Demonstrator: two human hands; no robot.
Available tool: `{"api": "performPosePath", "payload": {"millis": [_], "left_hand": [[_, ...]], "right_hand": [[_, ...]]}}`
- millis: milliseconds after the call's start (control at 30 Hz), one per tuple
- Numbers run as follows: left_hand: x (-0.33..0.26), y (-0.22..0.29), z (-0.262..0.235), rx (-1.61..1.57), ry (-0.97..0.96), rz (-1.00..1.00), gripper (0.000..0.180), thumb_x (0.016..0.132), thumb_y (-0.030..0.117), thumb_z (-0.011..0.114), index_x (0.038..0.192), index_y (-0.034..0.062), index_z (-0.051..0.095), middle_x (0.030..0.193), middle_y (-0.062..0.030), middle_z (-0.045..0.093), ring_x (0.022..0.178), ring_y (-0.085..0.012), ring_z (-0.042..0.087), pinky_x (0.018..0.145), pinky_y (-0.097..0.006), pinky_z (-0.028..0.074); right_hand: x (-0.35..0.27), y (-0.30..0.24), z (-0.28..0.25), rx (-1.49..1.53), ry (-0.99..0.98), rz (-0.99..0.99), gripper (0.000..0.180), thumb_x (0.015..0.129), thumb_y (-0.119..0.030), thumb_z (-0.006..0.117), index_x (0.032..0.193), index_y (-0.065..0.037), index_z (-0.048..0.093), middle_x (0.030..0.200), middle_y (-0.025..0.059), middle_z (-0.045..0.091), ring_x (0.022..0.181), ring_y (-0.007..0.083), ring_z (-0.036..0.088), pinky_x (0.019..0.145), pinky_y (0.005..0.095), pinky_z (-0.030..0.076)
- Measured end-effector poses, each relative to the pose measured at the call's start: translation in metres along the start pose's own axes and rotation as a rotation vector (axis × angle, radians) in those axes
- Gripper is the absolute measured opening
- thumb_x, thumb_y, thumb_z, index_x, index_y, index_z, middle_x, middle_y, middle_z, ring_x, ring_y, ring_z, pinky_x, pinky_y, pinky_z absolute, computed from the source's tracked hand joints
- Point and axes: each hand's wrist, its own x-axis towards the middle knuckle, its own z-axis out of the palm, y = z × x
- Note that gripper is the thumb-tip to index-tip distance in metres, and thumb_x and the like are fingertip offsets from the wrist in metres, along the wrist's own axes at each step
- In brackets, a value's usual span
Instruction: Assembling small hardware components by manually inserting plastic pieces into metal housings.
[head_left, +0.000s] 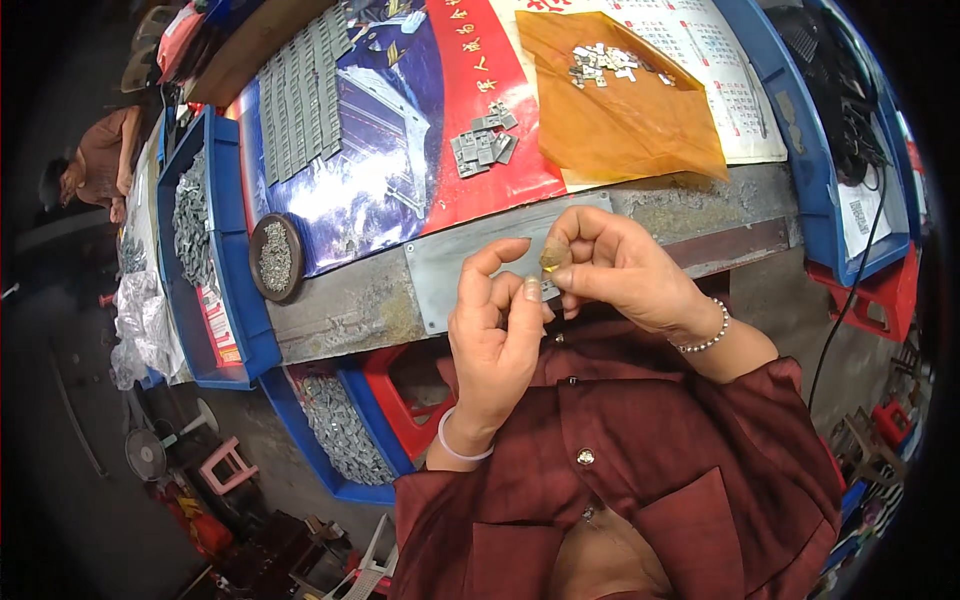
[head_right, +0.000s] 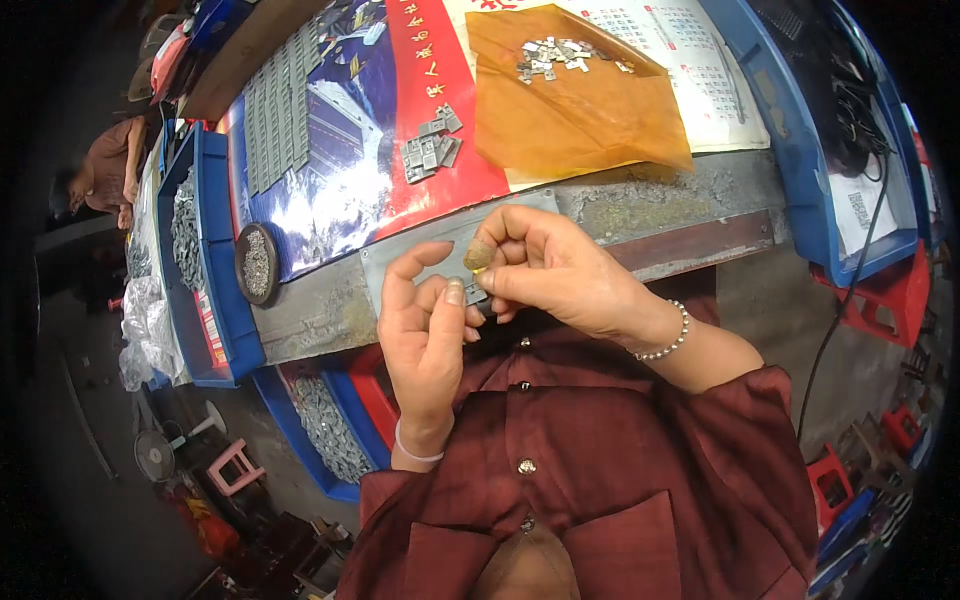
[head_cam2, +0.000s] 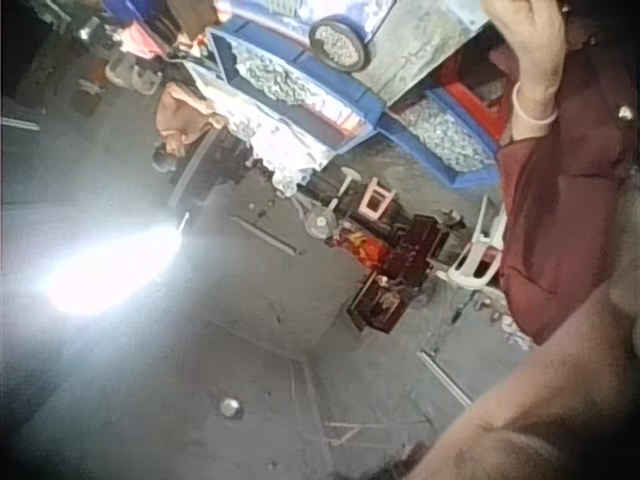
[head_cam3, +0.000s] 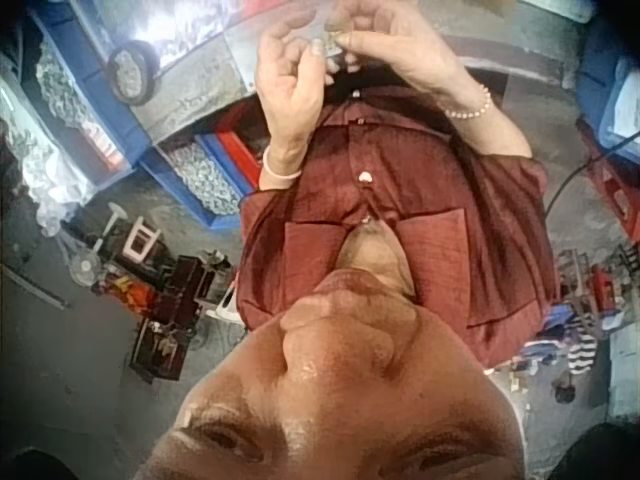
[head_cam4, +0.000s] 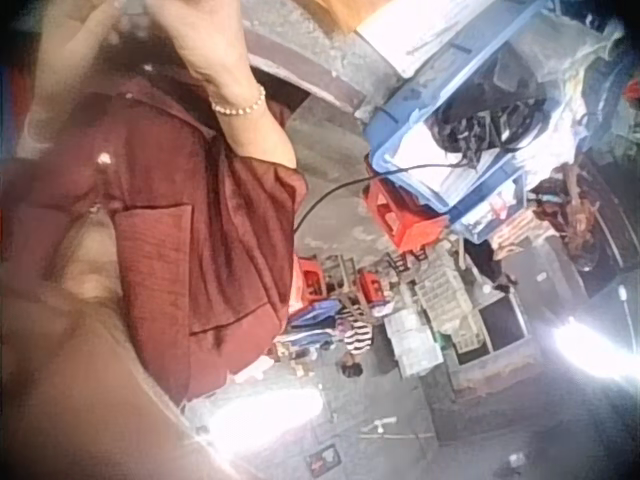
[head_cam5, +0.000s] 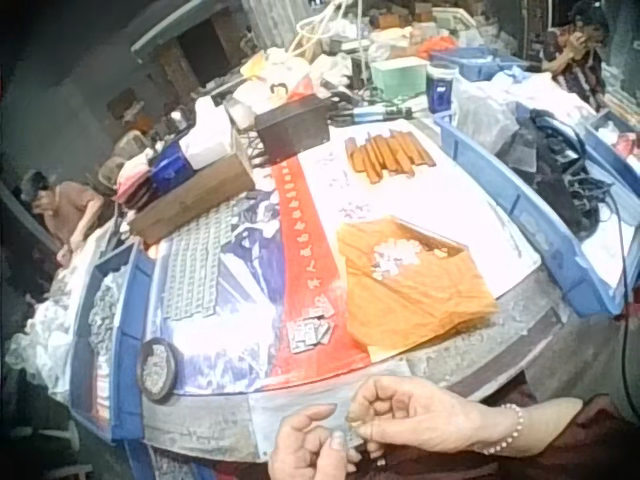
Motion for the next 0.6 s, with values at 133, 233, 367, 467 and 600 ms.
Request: {"api": "performPosePath", "payload": {"millis": [133,233,367,467,600], "left_hand": [[0.001,0.001,0.0,-0.025,-0.014,-0.04,0.032,0.095,0.003,0.051,0.126,-0.0009,0.042,0.073,0.0016,0.054,0.065,-0.004,0.053,0.058,-0.017,0.043],[0.001,-0.005,0.005,0.079,0.015,0.115,0.029,0.092,0.002,0.055,0.12,-0.0013,0.048,0.076,-0.0037,0.06,0.066,-0.0105,0.059,0.06,-0.022,0.048],[0.007,-0.013,0.004,0.748,0.084,0.67,0.023,0.086,-0.004,0.058,0.109,-0.0036,0.054,0.086,-0.0145,0.065,0.069,-0.0215,0.063,0.061,-0.031,0.051],[0.012,-0.02,-0.002,0.755,0.048,0.906,0.018,0.082,-0.006,0.061,0.099,-0.0044,0.057,0.098,-0.0217,0.066,0.076,-0.0308,0.066,0.065,-0.036,0.054],[0.012,-0.018,-0.008,0.798,0.014,1.004,0.015,0.08,-0.004,0.063,0.093,-0.0064,0.056,0.101,-0.0255,0.065,0.079,-0.0329,0.067,0.064,-0.037,0.055]], "right_hand": [[-0.004,-0.006,-0.002,0.08,0.025,0.016,0.015,0.09,-0.005,0.059,0.102,-0.003,0.049,0.088,0.0014,0.057,0.074,0.0076,0.058,0.068,0.0225,0.05],[-0.007,-0.005,-0.001,-0.033,0.016,-0.053,0.016,0.09,0.0,0.057,0.104,-0.002,0.049,0.09,0.0016,0.055,0.079,0.0062,0.056,0.071,0.0206,0.049],[-0.008,-0.005,-0.005,-0.132,0.05,-0.222,0.021,0.088,0.003,0.056,0.108,-0.001,0.05,0.1,0.0039,0.055,0.091,0.0076,0.057,0.081,0.0224,0.049],[-0.009,-0.009,-0.005,-0.139,0.052,-0.243,0.023,0.086,0.005,0.059,0.105,-0.002,0.05,0.101,0.0057,0.057,0.096,0.0112,0.057,0.083,0.0268,0.049],[-0.009,-0.006,-0.005,-0.137,0.05,-0.261,0.022,0.086,0.006,0.058,0.104,-0.002,0.05,0.101,0.007,0.057,0.096,0.0123,0.057,0.084,0.0271,0.048]]}}
